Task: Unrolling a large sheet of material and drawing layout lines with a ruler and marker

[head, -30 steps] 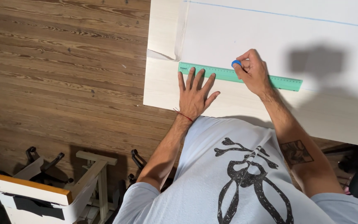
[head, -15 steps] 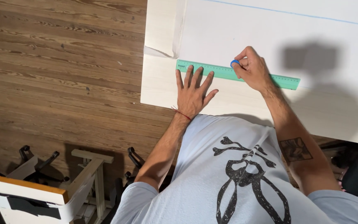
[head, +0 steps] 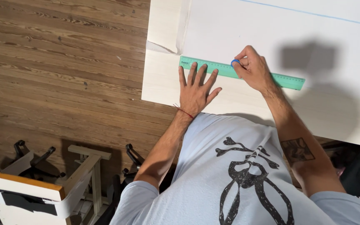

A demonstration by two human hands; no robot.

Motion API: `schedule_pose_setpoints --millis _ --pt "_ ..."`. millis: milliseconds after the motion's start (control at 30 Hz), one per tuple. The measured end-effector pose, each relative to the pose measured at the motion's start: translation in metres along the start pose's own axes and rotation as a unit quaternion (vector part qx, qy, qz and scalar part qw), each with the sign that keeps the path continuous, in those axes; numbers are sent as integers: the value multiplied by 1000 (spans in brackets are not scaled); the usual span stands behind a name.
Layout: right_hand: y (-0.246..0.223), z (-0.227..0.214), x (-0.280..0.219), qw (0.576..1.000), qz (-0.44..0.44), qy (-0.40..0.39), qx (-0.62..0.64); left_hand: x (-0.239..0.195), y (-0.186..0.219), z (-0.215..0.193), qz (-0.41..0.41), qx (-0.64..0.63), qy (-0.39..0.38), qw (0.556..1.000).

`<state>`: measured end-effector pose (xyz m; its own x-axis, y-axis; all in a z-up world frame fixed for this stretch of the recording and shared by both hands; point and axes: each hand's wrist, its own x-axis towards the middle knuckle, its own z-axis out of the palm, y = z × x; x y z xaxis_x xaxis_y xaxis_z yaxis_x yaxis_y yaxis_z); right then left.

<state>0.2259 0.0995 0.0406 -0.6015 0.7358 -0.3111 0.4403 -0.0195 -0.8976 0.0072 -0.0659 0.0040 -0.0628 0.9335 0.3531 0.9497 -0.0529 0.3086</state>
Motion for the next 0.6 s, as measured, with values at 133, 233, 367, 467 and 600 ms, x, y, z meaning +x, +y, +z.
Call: schedule_pose_setpoints --millis 133,233,367,467,600 --pt "6 2 0 1000 -2 4 -4 0 1 0 1 -1 6 1000" --pt "5 3 1 1000 1 10 -7 1 1 2 2 1 8 1000" --pt "10 0 4 1000 -3 -2 -9 2 1 1 1 6 11 1000" --pt "11 5 2 999 -8 35 -3 3 2 -1 -1 2 12 1000" --pt "15 4 3 1000 -6 3 -9 2 3 -3 0 7 14 1000"
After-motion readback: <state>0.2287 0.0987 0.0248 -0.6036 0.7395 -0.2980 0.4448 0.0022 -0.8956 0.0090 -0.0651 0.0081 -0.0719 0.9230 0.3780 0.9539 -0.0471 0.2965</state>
